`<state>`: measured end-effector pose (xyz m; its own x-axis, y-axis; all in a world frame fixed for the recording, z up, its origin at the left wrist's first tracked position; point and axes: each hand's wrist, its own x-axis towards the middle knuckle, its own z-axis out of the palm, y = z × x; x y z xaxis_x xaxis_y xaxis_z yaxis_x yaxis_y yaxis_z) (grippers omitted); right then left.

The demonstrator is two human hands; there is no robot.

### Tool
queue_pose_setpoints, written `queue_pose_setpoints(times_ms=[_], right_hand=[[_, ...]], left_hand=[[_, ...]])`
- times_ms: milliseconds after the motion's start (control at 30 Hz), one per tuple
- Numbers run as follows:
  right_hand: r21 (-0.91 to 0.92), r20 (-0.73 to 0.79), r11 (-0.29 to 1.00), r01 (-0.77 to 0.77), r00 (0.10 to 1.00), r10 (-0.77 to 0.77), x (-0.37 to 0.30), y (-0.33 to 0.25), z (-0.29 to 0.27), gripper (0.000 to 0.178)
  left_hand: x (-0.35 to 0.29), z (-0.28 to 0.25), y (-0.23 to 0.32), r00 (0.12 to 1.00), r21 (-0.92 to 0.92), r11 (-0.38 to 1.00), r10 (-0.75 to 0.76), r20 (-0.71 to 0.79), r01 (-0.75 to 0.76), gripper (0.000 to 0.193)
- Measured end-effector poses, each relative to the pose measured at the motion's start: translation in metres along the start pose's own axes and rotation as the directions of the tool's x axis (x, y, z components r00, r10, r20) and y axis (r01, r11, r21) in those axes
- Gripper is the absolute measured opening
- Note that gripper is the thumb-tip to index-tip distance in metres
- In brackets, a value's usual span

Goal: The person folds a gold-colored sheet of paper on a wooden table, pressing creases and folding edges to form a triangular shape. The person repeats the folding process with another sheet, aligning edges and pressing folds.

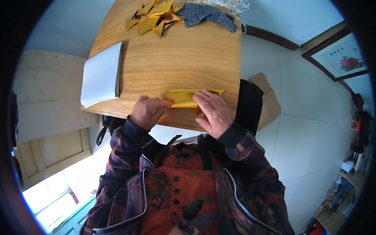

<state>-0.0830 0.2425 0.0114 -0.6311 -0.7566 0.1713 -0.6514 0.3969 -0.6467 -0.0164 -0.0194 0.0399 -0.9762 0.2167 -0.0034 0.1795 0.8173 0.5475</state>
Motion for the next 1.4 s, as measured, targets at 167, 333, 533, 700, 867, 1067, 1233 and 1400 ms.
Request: queue_pose_setpoints(times_ms=[167, 333, 533, 700, 867, 1067, 1233, 1400], right_hand=[[-0.046, -0.017, 0.999, 0.013, 1.0, -0.014, 0.0, -0.004, 0.0, 0.074], [-0.096, -0.003, 0.995, 0.001, 1.0, -0.002, -0.001, -0.006, 0.002, 0.075], [-0.087, 0.004, 0.995, -0.054, 0.998, 0.055, 0.001, -0.008, 0.002, 0.076], [-0.134, 0.023, 0.989, -0.064, 0.997, 0.068, 0.003, -0.01, 0.0, 0.078], [-0.163, 0.023, 0.985, -0.061, 0.998, 0.066, 0.004, -0.01, 0.001, 0.08], [-0.159, 0.007, 0.985, -0.062, 0.998, 0.063, 0.005, -0.012, 0.002, 0.082], [-0.175, 0.007, 0.982, -0.066, 0.998, 0.068, 0.006, -0.014, 0.004, 0.081], [-0.217, 0.013, 0.973, -0.083, 0.996, 0.088, 0.008, -0.015, 0.006, 0.079]], left_hand=[[0.029, -0.002, -0.009, 0.998, 0.015, 0.998, -0.059, -0.007, 0.059, 0.013], [0.037, 0.007, -0.009, 0.99, -0.044, 0.991, -0.128, -0.057, 0.125, 0.015], [0.036, 0.01, -0.008, 0.985, -0.038, 0.991, -0.13, -0.113, 0.126, 0.017], [0.037, 0.014, -0.006, 0.976, -0.019, 0.99, -0.138, -0.169, 0.137, 0.016], [0.037, 0.015, -0.006, 0.974, -0.005, 0.988, -0.153, -0.17, 0.154, 0.017], [0.038, 0.014, -0.006, 0.974, 0.006, 0.986, -0.162, -0.161, 0.165, 0.017], [0.038, 0.014, -0.005, 0.972, -0.015, 0.984, -0.177, -0.152, 0.177, 0.017], [0.039, 0.013, -0.004, 0.972, -0.017, 0.984, -0.176, -0.156, 0.175, 0.017]])
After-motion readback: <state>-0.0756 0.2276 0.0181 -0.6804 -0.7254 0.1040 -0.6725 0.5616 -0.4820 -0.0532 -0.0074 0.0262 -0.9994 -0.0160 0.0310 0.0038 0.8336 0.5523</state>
